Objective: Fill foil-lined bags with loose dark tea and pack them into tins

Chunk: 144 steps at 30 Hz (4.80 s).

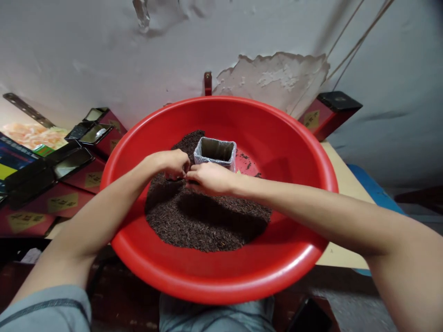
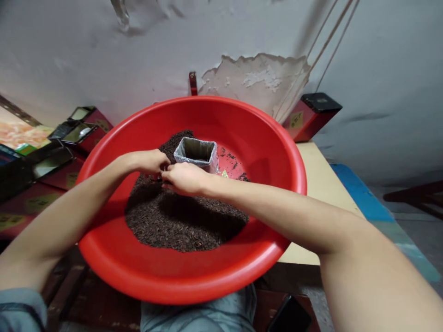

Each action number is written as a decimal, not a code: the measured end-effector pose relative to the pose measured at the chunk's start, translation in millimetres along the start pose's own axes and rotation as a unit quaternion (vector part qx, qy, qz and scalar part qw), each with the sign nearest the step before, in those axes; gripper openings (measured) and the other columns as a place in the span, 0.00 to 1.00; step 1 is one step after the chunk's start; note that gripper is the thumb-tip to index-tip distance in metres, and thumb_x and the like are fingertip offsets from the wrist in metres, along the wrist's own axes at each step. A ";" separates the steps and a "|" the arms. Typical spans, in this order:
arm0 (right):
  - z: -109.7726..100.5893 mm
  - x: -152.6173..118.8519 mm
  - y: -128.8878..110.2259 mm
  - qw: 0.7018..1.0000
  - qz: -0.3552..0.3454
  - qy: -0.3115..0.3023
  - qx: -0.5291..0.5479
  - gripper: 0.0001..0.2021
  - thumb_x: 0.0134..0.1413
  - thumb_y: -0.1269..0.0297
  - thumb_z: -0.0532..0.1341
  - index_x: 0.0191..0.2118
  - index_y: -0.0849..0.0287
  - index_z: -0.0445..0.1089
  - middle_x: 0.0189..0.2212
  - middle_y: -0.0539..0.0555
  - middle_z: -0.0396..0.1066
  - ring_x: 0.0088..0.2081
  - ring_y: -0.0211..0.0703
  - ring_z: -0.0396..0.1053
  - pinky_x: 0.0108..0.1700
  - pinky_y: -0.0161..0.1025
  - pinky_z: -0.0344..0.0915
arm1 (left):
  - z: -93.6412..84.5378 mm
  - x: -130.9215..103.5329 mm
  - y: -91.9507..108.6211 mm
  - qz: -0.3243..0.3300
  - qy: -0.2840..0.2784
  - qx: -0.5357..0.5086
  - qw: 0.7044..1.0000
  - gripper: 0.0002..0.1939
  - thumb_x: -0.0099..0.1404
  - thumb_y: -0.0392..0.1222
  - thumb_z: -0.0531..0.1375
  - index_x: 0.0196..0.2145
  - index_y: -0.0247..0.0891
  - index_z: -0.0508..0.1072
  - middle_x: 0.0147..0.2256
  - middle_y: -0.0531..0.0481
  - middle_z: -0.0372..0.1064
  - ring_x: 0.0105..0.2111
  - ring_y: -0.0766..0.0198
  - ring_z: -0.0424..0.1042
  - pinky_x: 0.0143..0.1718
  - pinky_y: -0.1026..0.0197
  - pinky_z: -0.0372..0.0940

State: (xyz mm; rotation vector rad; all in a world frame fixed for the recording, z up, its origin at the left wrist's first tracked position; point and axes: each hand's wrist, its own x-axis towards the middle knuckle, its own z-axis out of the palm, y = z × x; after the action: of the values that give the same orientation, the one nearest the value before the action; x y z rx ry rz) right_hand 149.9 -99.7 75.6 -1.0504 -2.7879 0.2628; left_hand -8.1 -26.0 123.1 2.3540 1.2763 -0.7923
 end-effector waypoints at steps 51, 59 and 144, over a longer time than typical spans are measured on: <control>91.3 -26.3 -26.2 0.991 0.005 -0.134 0.004 0.32 0.72 0.41 0.52 0.65 0.61 0.70 0.57 0.69 0.66 0.56 0.63 0.66 0.57 0.60 0.70 | -1.6 14.3 -4.6 0.134 0.218 -0.026 0.966 0.13 0.70 0.37 0.63 0.49 0.38 0.86 0.38 0.47 0.83 0.40 0.61 0.77 0.49 0.62 0.62; 88.3 -24.1 -30.1 0.989 0.017 -0.144 0.022 0.24 0.73 0.47 0.54 0.60 0.59 0.73 0.53 0.64 0.69 0.51 0.56 0.71 0.52 0.50 0.73 | -1.2 15.5 -5.9 0.148 0.215 -0.023 0.965 0.13 0.70 0.36 0.62 0.47 0.39 0.86 0.37 0.48 0.83 0.36 0.63 0.77 0.45 0.62 0.64; 68.8 -20.2 -14.5 0.966 -0.049 -0.253 0.031 0.41 0.65 0.34 0.59 0.68 0.65 0.67 0.66 0.76 0.61 0.63 0.71 0.64 0.62 0.66 0.66 | 5.0 27.9 -14.0 0.194 0.229 -0.055 0.952 0.13 0.68 0.36 0.61 0.44 0.35 0.86 0.29 0.49 0.78 0.31 0.64 0.73 0.40 0.61 0.62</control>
State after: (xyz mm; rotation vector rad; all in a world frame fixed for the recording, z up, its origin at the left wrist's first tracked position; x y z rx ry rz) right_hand 141.8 -131.4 10.2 -0.9328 -3.2348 0.6889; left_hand -9.2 -3.1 101.4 2.6598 0.9214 -0.0507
